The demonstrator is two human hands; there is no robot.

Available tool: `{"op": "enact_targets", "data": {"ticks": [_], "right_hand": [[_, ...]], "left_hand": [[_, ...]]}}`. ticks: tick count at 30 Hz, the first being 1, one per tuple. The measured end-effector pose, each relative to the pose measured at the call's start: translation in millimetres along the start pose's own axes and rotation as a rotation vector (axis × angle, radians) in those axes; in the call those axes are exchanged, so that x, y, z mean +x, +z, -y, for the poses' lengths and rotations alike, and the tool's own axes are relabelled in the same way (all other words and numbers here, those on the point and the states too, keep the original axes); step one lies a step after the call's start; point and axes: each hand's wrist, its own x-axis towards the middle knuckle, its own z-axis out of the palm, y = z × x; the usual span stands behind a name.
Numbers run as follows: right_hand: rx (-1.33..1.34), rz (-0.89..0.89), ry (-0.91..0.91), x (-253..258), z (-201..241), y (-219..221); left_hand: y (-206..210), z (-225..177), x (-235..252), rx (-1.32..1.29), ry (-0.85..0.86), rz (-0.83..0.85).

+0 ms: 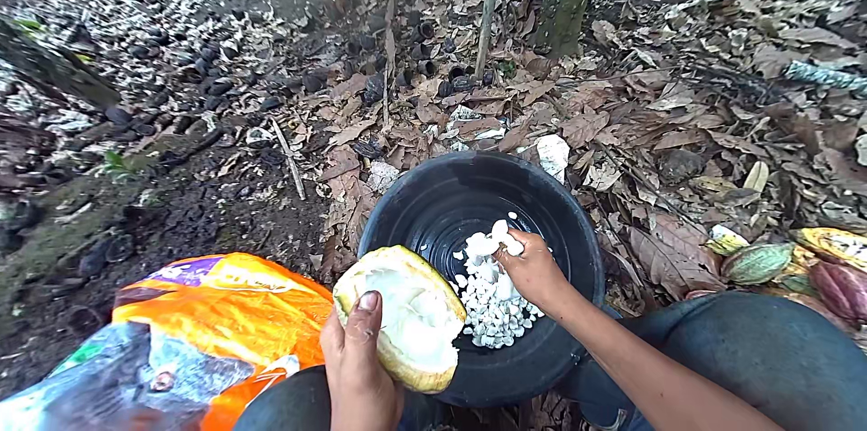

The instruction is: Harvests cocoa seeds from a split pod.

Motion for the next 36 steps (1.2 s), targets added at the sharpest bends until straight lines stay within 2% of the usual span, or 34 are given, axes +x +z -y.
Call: {"op": "enact_targets", "data": {"ticks": [6,10,14,20,28,36], "right_hand": [[0.08,-0.053,0.028,0.4,2.5,0.3],[0.18,0.056,0.101,-1.3,7.0,-1.7],[0.186,0.13,0.1,-1.7,6.2,-2.5],[0.344,0.202,0.054,-0.9,2.6,-2.7],[0.357,0.063,0.177,-2.9,10.3,1.9],[0.297,0.29,0.172,0.0,0.8,-2.1]], "left_hand": [[0.1,-0.7,-0.6,-0.002,0.005,0.001],[-0.3,-0.7,-0.7,-0.004,0.005,0.005],[0.1,-0.7,-1.1,-0.001,0.005,0.007],[0.3,-0.6,-1.2,-0.002,0.008,0.01],[1.0,-0.8,-2.2,0.012,-0.006,0.002],[2.1,-1.5,-3.0,0.018,-0.006,0.011]]}}
